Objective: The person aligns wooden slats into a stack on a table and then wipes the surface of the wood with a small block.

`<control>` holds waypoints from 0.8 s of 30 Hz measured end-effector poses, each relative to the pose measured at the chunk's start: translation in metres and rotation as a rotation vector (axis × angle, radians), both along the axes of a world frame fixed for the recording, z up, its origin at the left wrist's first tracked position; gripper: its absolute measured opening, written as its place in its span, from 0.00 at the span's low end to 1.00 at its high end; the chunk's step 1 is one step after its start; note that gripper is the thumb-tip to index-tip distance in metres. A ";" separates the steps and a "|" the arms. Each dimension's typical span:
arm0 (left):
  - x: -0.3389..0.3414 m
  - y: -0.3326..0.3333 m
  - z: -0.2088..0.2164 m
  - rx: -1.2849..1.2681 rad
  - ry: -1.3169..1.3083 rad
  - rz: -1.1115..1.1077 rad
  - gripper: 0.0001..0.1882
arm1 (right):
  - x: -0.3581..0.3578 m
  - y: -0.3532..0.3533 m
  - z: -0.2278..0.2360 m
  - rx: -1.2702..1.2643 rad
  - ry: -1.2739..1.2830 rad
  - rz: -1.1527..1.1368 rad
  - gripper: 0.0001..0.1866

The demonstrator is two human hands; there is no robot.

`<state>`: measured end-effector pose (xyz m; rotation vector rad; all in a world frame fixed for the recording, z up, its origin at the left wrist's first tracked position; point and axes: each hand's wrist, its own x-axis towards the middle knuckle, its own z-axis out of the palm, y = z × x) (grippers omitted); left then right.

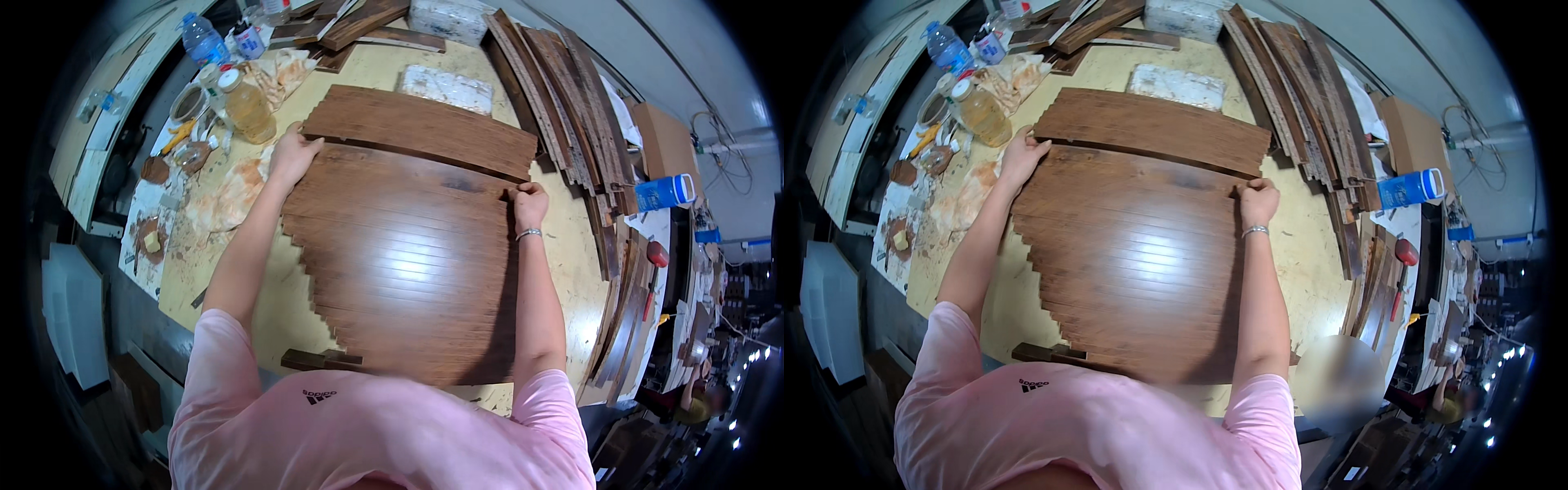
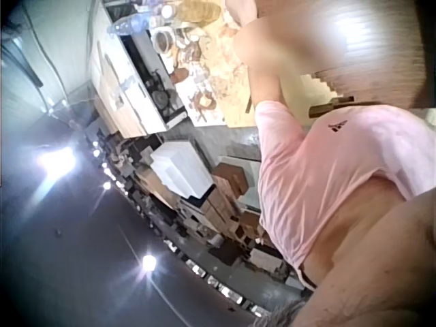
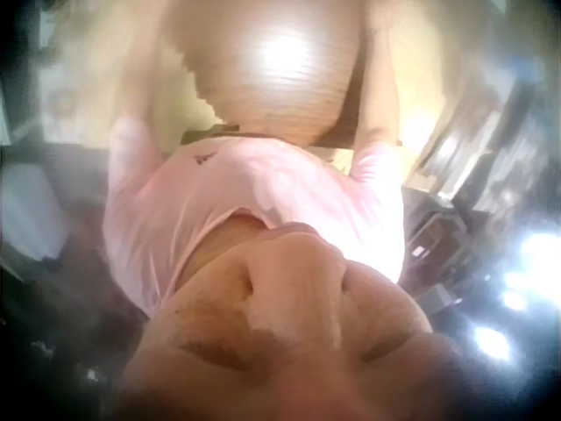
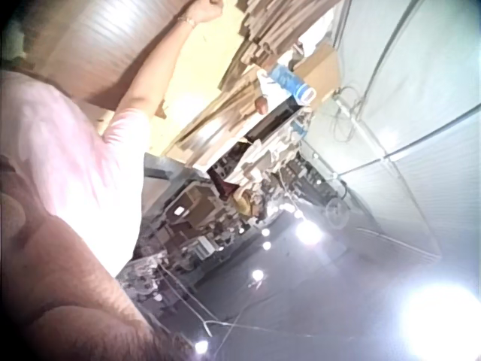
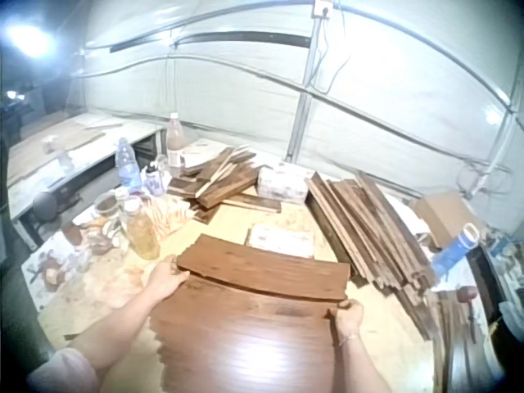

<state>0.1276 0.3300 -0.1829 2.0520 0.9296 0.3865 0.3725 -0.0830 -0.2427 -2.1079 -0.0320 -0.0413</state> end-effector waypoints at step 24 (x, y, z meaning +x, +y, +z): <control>-0.009 0.004 0.013 0.107 0.139 -0.052 0.36 | -0.001 -0.012 0.008 0.152 0.018 0.073 0.18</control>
